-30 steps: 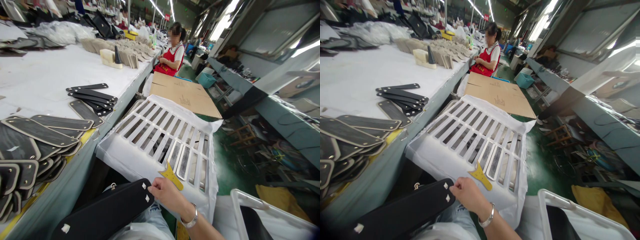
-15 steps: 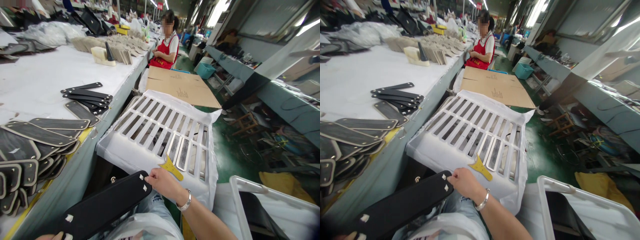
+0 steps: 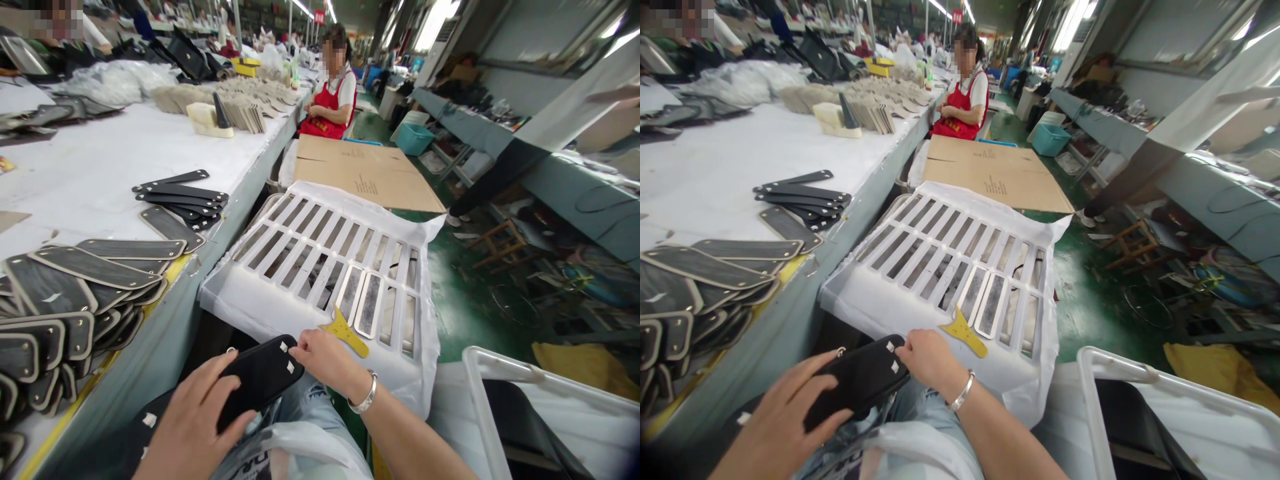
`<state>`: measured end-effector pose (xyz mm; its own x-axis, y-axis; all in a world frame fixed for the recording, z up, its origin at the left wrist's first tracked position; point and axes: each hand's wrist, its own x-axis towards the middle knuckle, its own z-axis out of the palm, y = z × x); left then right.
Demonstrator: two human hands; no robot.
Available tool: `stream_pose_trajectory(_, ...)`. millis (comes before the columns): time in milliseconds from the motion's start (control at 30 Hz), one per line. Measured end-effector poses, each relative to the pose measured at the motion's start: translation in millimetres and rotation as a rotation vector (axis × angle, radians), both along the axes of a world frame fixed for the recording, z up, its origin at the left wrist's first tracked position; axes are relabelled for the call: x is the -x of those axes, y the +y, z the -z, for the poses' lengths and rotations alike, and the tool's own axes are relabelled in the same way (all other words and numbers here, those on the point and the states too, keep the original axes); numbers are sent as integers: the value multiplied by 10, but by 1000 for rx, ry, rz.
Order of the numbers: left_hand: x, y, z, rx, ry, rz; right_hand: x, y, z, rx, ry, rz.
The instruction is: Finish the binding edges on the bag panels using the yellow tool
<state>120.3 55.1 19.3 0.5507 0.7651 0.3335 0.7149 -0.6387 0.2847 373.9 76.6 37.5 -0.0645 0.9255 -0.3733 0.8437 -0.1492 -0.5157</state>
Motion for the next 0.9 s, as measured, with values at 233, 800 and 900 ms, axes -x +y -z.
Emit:
stream_pose_trajectory(233,-641,191,156,308,97,71,-155,36,189,101,239,84)
stream_pose_trajectory(800,-633,226,235,288,69,61,-323,-110,503,-163,605,194)
stream_pose_trajectory(900,-639,229,225,302,74,68,-265,-103,405,-191,650,27)
